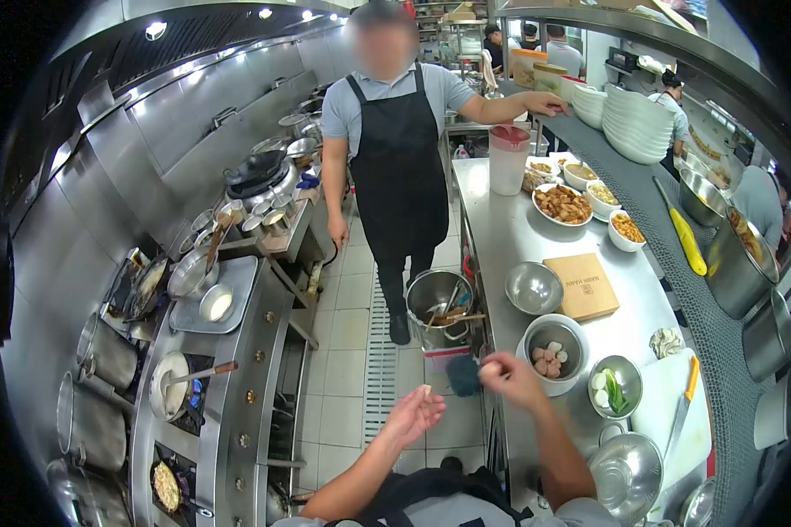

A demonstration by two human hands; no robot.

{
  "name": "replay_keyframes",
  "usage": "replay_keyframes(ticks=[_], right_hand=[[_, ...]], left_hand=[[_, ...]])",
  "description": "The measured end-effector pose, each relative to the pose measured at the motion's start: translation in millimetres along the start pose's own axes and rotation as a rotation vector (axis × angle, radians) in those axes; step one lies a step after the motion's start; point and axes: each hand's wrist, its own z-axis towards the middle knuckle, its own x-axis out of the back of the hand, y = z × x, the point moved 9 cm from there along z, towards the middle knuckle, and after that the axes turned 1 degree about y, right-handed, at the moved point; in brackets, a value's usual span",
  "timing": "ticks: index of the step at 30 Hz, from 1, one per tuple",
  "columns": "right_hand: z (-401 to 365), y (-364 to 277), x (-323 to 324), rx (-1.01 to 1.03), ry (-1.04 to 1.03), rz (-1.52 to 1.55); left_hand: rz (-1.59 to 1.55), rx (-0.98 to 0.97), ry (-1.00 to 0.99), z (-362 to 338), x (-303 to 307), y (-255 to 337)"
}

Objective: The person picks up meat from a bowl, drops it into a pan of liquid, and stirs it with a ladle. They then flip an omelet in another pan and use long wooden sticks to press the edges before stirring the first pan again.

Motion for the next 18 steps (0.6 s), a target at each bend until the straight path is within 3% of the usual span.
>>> replay_keyframes(ticks=[3,5,6,8,10,11,12,13,15,16,17,18], right_hand=[[-19,-22,-52,-0.026,-0.132,0.015],[-28,-52,-76,0.297,-0.234,-0.256],[-25,-51,-72,0.298,-0.232,-0.253],[-3,-32,-25,0.156,-0.013,-0.204],[29,17,43,-0.081,0.252,-0.341],[40,39,72,-0.087,0.307,-0.541],[53,55,96,-0.091,0.364,-0.742],[66,68,99,-0.040,0.240,-0.812],[75,117,99,0.004,0.042,-0.863],[67,118,93,-0.182,-0.058,-0.827],[70,125,91,0.052,-0.033,-0.855],[67,129,89,-0.148,-0.129,-0.758]], left_hand=[[-0.096,0.066,-0.053,5,-15,-18],[-0.114,0.090,-0.080,6,-16,-25],[-0.168,0.120,-0.059,1,-7,-33],[-0.223,0.142,-0.040,-1,10,-41],[-0.243,0.104,-0.143,-2,22,-43],[-0.244,0.107,-0.137,-8,22,-42],[-0.140,0.062,-0.005,-13,28,-36],[-0.034,0.030,0.125,-16,37,-30],[0.042,-0.026,0.083,-19,47,-20],[-0.002,-0.043,0.088,-24,50,-17],[-0.048,-0.064,0.091,-29,53,-18],[-0.040,-0.066,0.115,-32,60,-19]])
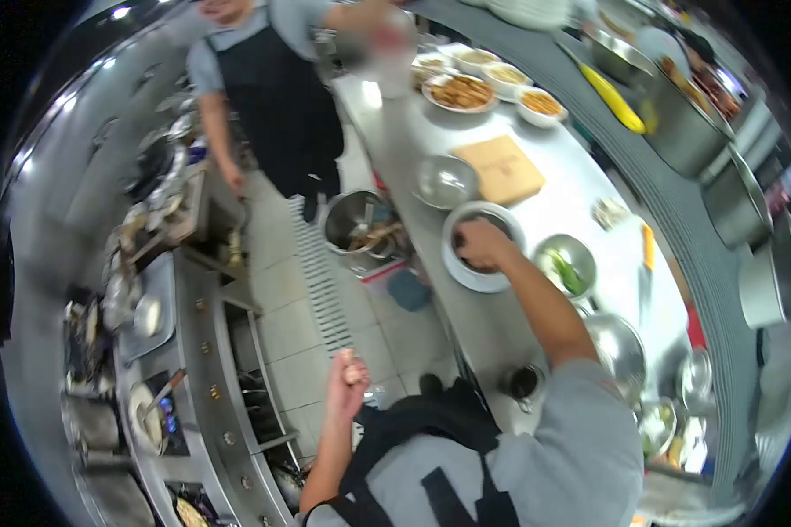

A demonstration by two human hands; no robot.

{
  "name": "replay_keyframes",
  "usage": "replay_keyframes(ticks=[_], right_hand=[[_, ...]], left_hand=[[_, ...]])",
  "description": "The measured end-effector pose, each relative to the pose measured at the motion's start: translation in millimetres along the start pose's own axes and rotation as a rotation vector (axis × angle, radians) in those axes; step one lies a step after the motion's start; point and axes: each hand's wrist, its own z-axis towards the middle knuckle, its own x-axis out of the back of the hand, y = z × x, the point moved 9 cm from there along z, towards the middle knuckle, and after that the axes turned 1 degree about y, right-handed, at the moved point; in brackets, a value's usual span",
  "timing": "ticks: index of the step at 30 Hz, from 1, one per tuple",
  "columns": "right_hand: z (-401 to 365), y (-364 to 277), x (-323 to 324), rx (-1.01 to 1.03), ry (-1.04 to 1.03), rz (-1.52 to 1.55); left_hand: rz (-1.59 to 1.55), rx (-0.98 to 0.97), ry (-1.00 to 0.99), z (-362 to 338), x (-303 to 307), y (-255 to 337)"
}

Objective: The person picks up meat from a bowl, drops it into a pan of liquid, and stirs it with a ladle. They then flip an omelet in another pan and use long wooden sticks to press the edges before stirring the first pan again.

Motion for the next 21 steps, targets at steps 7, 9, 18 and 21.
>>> replay_keyframes(ticks=[7,9,18,21], right_hand=[[-10,4,-6,-0.083,-0.113,-0.256],[-8,11,-9,-0.165,-0.121,-0.371],[-1,14,2,-0.222,0.080,-0.131],[4,48,12,-0.181,0.197,0.405]], left_hand=[[0.010,0.003,0.071,-25,19,-14],[0.003,0.009,0.069,-26,22,-17],[0.012,0.008,0.084,-18,13,-16],[0.018,0.001,0.046,-18,-2,-11]])
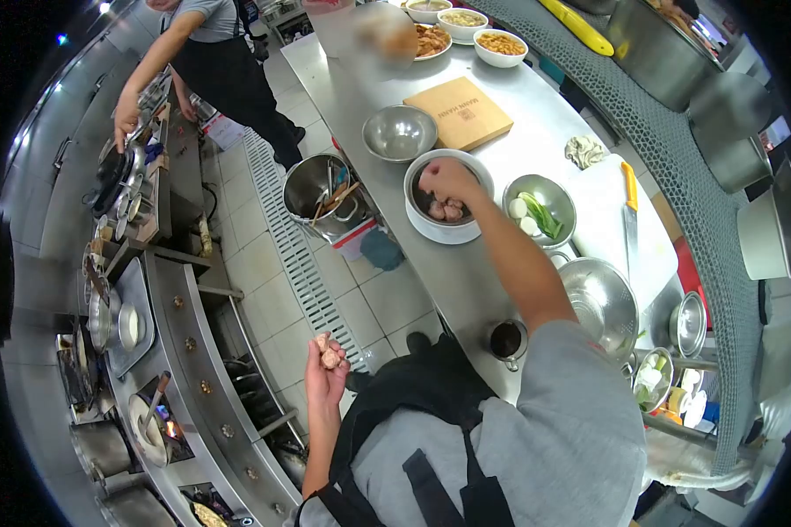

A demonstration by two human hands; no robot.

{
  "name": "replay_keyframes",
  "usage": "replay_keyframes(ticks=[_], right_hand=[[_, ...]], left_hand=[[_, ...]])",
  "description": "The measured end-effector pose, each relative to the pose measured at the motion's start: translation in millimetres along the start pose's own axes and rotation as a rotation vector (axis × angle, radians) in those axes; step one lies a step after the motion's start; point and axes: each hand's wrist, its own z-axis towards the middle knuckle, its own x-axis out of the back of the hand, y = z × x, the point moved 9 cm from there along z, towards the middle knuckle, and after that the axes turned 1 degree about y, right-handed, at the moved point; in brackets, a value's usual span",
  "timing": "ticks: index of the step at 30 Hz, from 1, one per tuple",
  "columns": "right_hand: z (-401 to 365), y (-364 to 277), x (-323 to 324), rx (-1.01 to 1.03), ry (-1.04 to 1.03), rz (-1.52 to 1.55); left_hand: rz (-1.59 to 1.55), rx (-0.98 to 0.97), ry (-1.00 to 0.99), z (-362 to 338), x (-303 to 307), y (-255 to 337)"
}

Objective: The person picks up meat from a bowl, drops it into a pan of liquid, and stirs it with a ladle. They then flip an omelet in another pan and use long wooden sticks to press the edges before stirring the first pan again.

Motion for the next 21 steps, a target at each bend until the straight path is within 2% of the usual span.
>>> replay_keyframes(ticks=[1,2,4,5,7,9,10,11,13,15,16,17,18,19,21], right_hand=[[0,4,6,-0.013,0.003,0.372],[-3,8,12,-0.012,0.006,0.371],[-24,-1,29,-0.096,-0.001,1.167],[-34,-10,35,-0.092,-0.003,1.162],[-51,-30,40,-0.081,0.126,1.395],[-47,-46,28,-0.126,0.229,1.319],[-53,-82,23,-0.061,0.215,1.094],[-59,-123,6,-0.022,0.175,1.022],[-55,-183,-45,0.098,0.048,0.787],[-81,-264,-110,0.248,-0.201,0.579],[-98,-300,-145,0.377,-0.324,0.546],[-123,-336,-176,0.494,-0.416,0.519],[-147,-379,-200,0.693,-0.483,0.423],[-175,-418,-219,0.887,-0.520,0.328],[-223,-475,-256,1.121,-0.663,0.199]], left_hand=[[0.001,0.000,0.000,0,-2,2],[0.006,-0.008,-0.019,1,-5,5],[0.002,-0.015,-0.046,6,-10,7],[0.001,-0.019,-0.037,8,-10,9],[-0.021,-0.053,-0.014,6,-6,15],[0.020,-0.039,-0.019,5,-9,19],[0.046,-0.050,-0.021,4,-8,24],[0.063,-0.073,-0.010,3,-7,31],[0.022,-0.115,-0.079,-6,-12,52],[0.045,-0.169,0.001,-25,-14,88],[-0.016,-0.244,0.075,-33,-2,104],[-0.108,-0.244,0.013,-41,2,115],[-0.184,-0.247,-0.066,-48,5,128],[-0.203,-0.288,-0.044,-59,17,143],[-0.446,-0.374,-0.150,-77,24,177]])
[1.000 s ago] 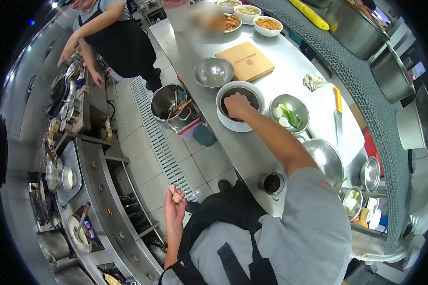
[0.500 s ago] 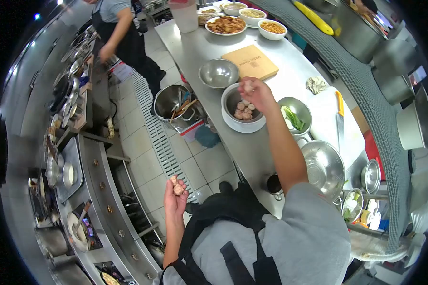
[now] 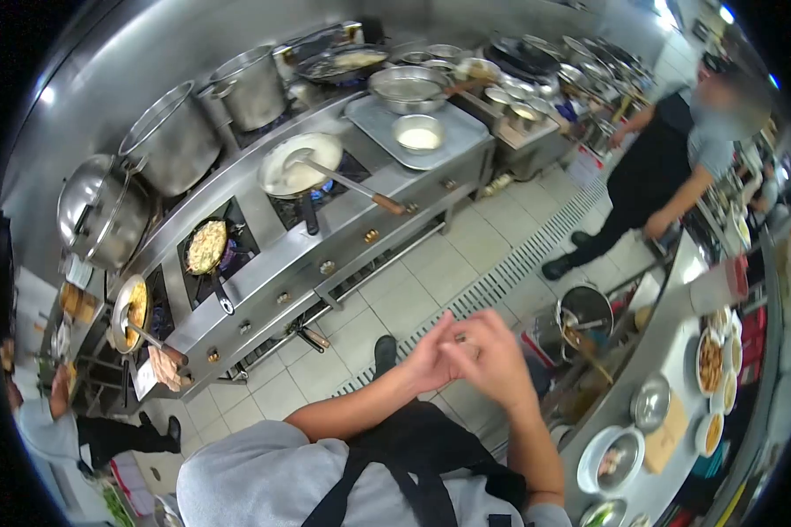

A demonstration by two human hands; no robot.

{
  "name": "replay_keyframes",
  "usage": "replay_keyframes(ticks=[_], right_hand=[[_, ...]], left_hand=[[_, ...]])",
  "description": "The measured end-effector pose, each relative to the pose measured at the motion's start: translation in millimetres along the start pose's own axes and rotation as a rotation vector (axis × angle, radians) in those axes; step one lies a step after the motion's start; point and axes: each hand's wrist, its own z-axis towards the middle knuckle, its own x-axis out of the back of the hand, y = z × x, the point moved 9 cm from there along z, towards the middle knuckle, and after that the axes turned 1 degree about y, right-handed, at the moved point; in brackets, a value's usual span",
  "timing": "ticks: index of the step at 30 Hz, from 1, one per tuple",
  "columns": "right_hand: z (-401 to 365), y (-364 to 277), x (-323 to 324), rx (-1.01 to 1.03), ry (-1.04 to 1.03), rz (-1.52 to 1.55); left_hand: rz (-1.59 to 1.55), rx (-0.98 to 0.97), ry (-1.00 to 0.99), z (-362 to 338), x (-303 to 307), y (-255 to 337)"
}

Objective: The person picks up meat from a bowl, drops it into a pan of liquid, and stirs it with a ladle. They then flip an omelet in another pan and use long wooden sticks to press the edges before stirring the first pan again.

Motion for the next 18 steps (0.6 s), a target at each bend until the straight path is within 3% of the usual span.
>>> replay_keyframes(ticks=[3,6,8,9,10,12,14,15,17,18], right_hand=[[61,-34,-55,0.231,-0.127,-0.096],[126,-33,-92,0.185,-0.209,0.125],[184,-24,-108,0.230,-0.136,0.045],[210,-8,-120,0.274,-0.094,-0.011],[237,15,-137,0.187,-0.101,-0.049],[281,58,-172,0.103,-0.106,-0.085],[307,114,-219,0.002,-0.268,-0.504],[316,134,-236,-0.008,-0.268,-0.501],[313,184,-275,-0.203,-0.531,-0.541],[316,187,-276,-0.212,-0.524,-0.538]], left_hand=[[-0.205,-0.199,-0.016,-11,17,70],[-0.324,-0.410,-0.028,-22,55,154],[-0.372,-0.475,-0.157,-38,72,215],[-0.293,-0.552,0.011,-50,90,247],[-0.209,-0.619,0.180,-65,105,281],[-0.115,-0.748,0.229,-89,123,356],[-0.011,-0.863,0.407,-107,156,430],[-0.020,-0.867,0.499,-108,181,464],[0.066,-0.821,0.666,-107,226,521],[0.165,-0.775,0.732,-102,243,548]])
